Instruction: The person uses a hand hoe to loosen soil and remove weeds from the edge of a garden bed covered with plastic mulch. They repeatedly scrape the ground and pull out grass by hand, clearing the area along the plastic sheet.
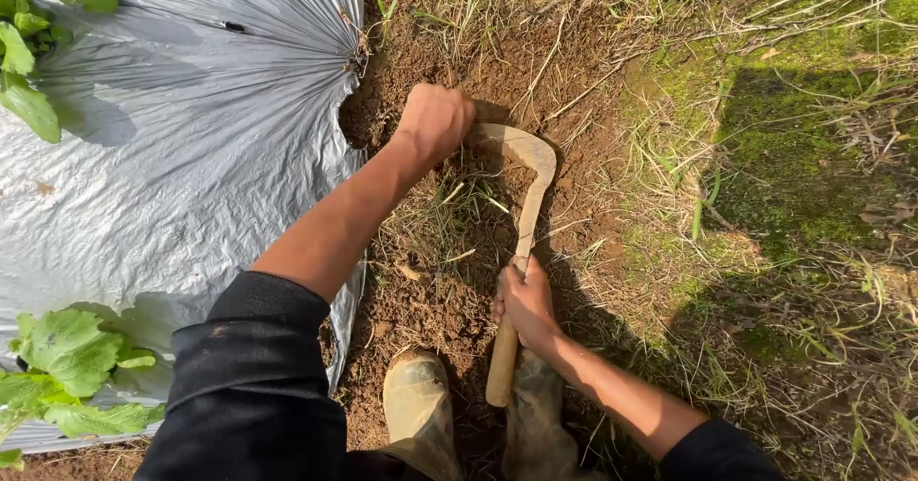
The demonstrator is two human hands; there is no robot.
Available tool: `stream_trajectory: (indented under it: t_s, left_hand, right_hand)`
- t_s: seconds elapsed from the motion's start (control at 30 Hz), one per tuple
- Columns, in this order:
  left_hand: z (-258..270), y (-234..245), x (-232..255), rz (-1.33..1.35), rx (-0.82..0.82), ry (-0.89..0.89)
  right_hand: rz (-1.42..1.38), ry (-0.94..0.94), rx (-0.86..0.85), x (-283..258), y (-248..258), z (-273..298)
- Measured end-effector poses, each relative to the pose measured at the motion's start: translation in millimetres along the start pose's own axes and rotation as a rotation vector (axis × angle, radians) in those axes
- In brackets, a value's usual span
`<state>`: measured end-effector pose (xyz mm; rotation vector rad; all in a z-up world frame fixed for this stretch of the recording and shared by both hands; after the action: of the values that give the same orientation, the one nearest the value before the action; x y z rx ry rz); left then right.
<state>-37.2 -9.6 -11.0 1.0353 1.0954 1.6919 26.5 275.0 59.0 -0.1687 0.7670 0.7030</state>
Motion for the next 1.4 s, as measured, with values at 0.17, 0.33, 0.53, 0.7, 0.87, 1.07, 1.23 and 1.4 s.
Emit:
stream_trajectory:
  t_s: [0.17, 0.33, 0.53, 0.7, 0.87, 1.07, 1.23, 1.4]
  left_hand:
    - [28.3, 38.1, -46.7, 0.062, -0.036, 0.124]
    - [39.7, 9.3, -44.6, 0.032, -0.253, 0.105]
    - [44.7, 24.2, -13.7, -0.041, -0.250, 0.236]
    - [31.8, 11.4, 0.7, -0.200, -0.076, 0.175]
    - [-1.1, -74.5, -25.3, -0.155, -0.073, 0.109]
    - [5.8, -37.2, -30.4, -0.148, -0.041, 0.063]
    - [21.7, 22.9, -41.6, -0.147, 0.020, 0.082]
    - [36.2, 44.2, -53.4, -0.078, -0.183, 0.233]
  right_hand:
    - [-0.204, -0.001, 0.097, -13.9, 1.9, -30.8]
    - [-0.285, 0.090, 0.138, -45.9, 3.2, -51.3]
    - [-0.294, 0.107, 0.105, -34.8, -5.2, -51.0]
    - [-0.129, 0.052, 0.016, -5.5, -7.0, -40.6]
    - [-0.128, 0.113, 0.065, -24.4, -2.3, -45.7]
    - [-0.104, 0.103, 0.080, -10.2, -4.7, -45.8]
    - [-0.087, 0.098, 0.020, -40.1, -8.1, -46.1]
    - [-0.087, -0.113, 0.062, -8.1, -11.6, -50.0]
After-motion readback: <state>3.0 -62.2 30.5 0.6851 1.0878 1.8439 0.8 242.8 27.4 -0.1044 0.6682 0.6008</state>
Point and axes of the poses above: each hand's wrist, its own z-axis away from the middle knuckle, its own y-axis out of the back of the hand, x = y × z, the point moved 4 cm from there along -z, towards the middle knuckle, and after that the axes turned 1 degree about -z, right-handed, at the moved point
